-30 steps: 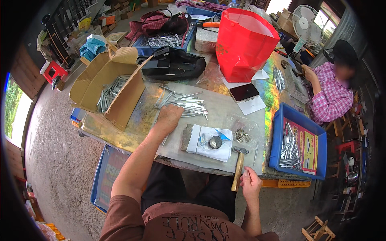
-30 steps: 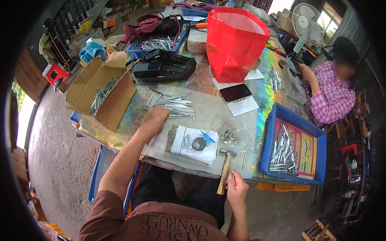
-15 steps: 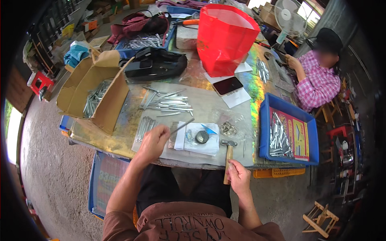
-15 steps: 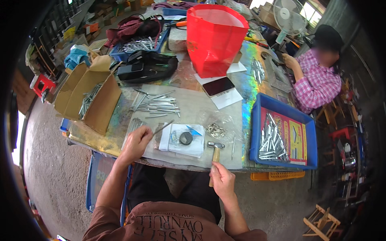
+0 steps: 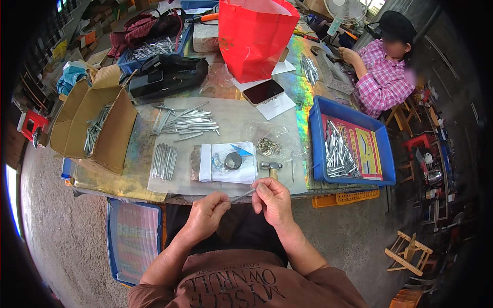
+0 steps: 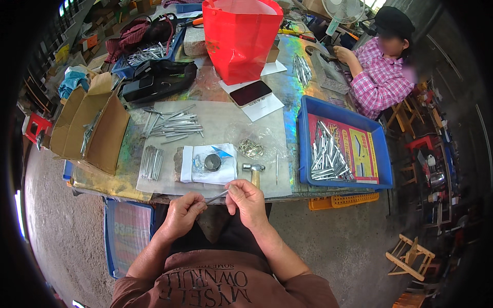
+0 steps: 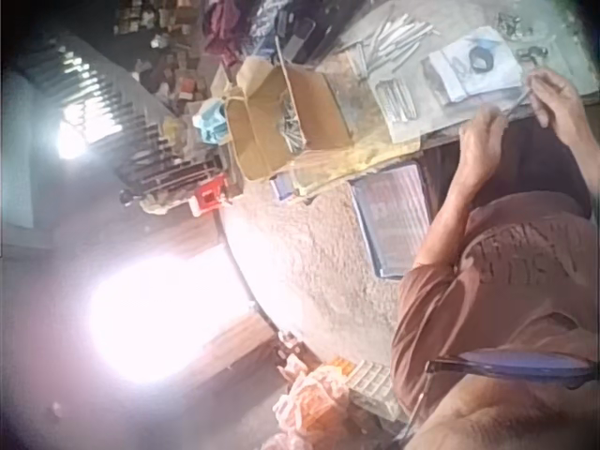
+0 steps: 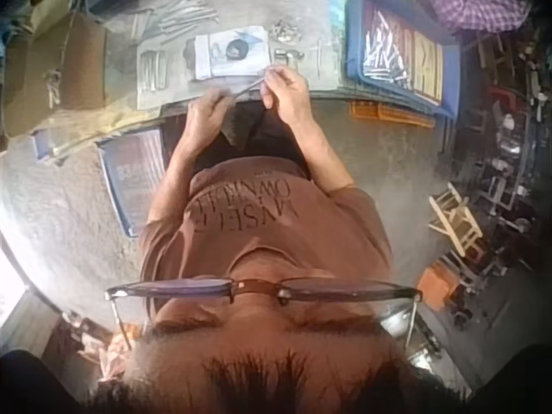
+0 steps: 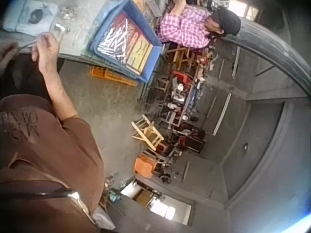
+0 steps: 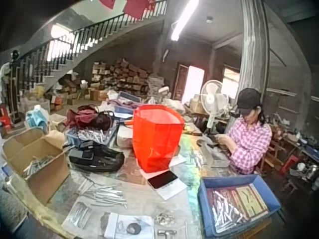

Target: Assemble metal rods into a base using a small hammer at a workbench.

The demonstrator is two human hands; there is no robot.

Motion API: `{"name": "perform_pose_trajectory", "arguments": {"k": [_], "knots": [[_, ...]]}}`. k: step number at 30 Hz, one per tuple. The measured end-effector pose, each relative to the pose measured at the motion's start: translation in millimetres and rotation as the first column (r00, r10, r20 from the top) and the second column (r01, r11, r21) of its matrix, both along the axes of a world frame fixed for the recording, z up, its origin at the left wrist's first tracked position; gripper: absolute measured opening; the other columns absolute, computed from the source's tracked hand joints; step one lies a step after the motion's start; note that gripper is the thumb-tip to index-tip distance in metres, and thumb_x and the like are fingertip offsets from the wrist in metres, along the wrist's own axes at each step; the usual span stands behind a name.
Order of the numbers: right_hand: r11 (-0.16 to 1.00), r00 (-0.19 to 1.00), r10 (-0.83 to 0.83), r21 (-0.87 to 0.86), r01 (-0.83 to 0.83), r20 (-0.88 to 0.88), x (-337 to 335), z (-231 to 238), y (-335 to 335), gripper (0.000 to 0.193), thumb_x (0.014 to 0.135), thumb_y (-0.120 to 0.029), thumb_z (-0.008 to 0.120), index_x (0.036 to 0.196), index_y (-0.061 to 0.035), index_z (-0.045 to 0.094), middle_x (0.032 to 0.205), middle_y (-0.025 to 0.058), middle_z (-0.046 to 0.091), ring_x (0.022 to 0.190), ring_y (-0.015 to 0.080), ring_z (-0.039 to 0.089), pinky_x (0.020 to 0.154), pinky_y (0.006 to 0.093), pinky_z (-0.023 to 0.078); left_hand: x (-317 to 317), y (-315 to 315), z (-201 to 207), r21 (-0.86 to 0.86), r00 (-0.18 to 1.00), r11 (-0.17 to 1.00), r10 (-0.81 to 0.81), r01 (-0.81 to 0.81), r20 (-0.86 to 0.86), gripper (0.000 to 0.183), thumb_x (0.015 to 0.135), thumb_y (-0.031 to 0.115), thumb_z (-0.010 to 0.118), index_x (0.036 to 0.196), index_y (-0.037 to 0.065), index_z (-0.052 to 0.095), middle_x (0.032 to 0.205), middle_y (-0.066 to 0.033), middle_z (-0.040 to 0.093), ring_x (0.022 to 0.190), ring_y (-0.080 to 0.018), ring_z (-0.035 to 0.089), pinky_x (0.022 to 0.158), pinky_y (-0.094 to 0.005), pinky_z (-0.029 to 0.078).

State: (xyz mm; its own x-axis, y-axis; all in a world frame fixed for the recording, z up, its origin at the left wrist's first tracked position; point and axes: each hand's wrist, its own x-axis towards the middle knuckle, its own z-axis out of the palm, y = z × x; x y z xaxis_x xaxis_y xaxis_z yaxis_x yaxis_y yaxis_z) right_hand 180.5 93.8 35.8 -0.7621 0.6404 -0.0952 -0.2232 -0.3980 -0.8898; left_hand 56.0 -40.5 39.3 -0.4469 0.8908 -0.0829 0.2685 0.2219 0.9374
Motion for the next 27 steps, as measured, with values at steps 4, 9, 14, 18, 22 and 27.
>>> {"name": "perform_pose_trajectory", "arguments": {"k": [4, 9, 14, 18, 22, 27], "knots": [[0.993, 0.996, -0.081, -0.087, 0.084, 0.040, 2, -4, 4, 0.017, 0.083, -0.016, 0.054, 0.081, 0.0003, 0.054, 0.056, 0.0050, 0.051, 0.039, 0.0091, 0.042, 0.035, 0.0197, 0.032, -2, 3, -9, 0.053, 0.882, 0.998, 0.006, -0.035, 0.471, 0.017, 0.087, 0.012, 0.045, 0.093, -0.001, 0.054, 0.075, -0.0037, 0.058, 0.063, -0.0063, 0.050, 0.056, -0.0180, 0.040], [0.986, 0.990, -0.120, -0.104, 0.128, 0.073, 3, -10, 7, 0.018, 0.082, -0.017, 0.055, 0.078, 0.0000, 0.054, 0.055, 0.0048, 0.052, 0.038, 0.0094, 0.042, 0.034, 0.0197, 0.031, -4, 8, -13, 0.039, 0.814, 0.999, -0.046, 0.029, 0.579, 0.023, 0.089, 0.016, 0.043, 0.098, -0.001, 0.055, 0.077, -0.0024, 0.057, 0.066, -0.0060, 0.049, 0.059, -0.0167, 0.039], [0.989, 0.986, -0.122, -0.071, 0.131, 0.113, 3, -12, 7, 0.016, 0.082, -0.015, 0.055, 0.078, 0.0002, 0.053, 0.055, 0.0044, 0.051, 0.038, 0.0085, 0.042, 0.035, 0.0192, 0.031, 0, 12, -13, 0.018, 0.887, 0.997, -0.070, 0.069, 0.457, 0.021, 0.087, 0.017, 0.046, 0.097, 0.001, 0.057, 0.074, -0.0035, 0.058, 0.067, -0.0107, 0.052, 0.059, -0.0218, 0.042], [0.994, 0.977, -0.065, 0.104, 0.045, 0.205, 3, -5, -1, 0.013, 0.083, -0.013, 0.054, 0.079, -0.0008, 0.053, 0.055, 0.0022, 0.050, 0.041, 0.0062, 0.042, 0.037, 0.0182, 0.032, 6, 19, -3, 0.115, 0.982, 0.977, -0.170, 0.178, -0.078, 0.018, 0.081, 0.015, 0.053, 0.094, 0.004, 0.058, 0.073, -0.0126, 0.058, 0.067, -0.0248, 0.054, 0.059, -0.0300, 0.043], [0.976, 0.963, -0.008, 0.210, -0.051, 0.271, 5, -7, -5, 0.012, 0.081, -0.014, 0.057, 0.080, -0.0022, 0.054, 0.056, 0.0004, 0.051, 0.044, 0.0049, 0.044, 0.040, 0.0177, 0.035, 5, 23, -5, 0.046, 0.944, 0.969, -0.224, 0.242, -0.240, 0.013, 0.076, 0.014, 0.056, 0.080, 0.002, 0.055, 0.069, -0.0154, 0.055, 0.066, -0.0305, 0.053, 0.059, -0.0359, 0.042], [0.923, 0.918, 0.115, 0.300, -0.240, 0.380, 7, -2, 7, 0.014, 0.081, -0.016, 0.056, 0.086, -0.0024, 0.057, 0.060, -0.0005, 0.051, 0.048, 0.0045, 0.045, 0.043, 0.0182, 0.037, 4, 22, -12, 0.017, 0.968, 0.974, -0.223, 0.227, -0.117, 0.011, 0.075, 0.009, 0.059, 0.082, 0.001, 0.057, 0.066, -0.0112, 0.055, 0.060, -0.0185, 0.053, 0.058, -0.0270, 0.042]]}}
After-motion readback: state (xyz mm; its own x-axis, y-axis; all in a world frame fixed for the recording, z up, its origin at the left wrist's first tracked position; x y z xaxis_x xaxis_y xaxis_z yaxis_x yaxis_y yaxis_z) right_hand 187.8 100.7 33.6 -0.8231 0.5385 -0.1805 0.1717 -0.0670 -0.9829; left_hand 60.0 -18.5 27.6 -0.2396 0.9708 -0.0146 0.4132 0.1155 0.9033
